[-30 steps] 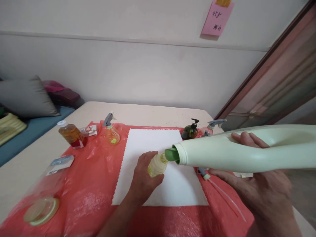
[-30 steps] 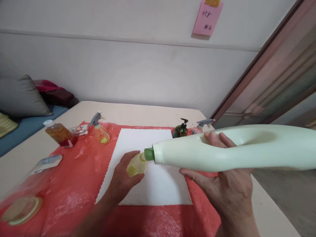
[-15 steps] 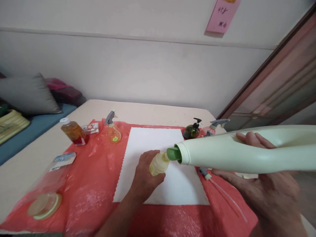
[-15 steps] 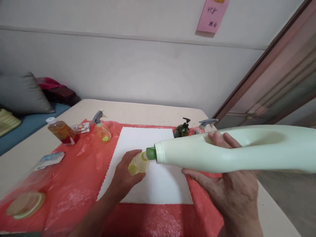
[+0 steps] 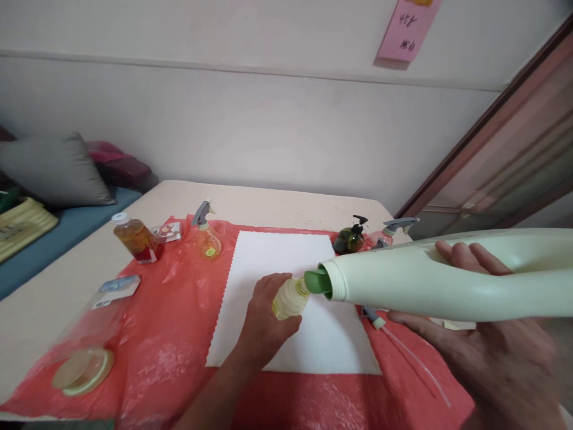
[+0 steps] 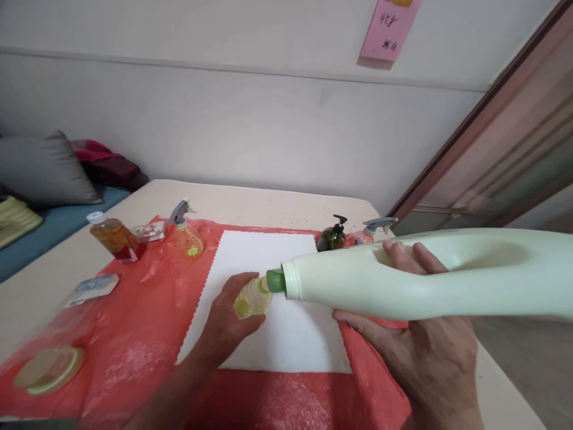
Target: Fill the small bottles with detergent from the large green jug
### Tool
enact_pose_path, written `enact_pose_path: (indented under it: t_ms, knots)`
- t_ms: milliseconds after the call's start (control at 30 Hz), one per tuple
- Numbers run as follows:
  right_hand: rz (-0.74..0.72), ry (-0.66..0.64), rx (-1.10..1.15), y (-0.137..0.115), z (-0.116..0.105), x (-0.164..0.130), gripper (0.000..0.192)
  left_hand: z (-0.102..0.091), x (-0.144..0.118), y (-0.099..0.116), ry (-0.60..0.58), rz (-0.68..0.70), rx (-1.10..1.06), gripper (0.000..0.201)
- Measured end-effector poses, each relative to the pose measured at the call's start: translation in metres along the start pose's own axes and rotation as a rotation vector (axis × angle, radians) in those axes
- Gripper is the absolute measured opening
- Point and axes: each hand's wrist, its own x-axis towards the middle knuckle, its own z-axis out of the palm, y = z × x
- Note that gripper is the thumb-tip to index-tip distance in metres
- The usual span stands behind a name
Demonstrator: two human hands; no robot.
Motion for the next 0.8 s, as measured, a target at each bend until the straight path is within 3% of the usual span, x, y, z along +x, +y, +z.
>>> enact_pose_path:
  t_ms: [800]
  knots:
    - [0.002, -0.015, -0.045, -0.0067, -0.0059, 0.0037, 0.088, 0.0007, -0.0003, -0.0034, -0.006, 0.017, 0.026, 0.062]
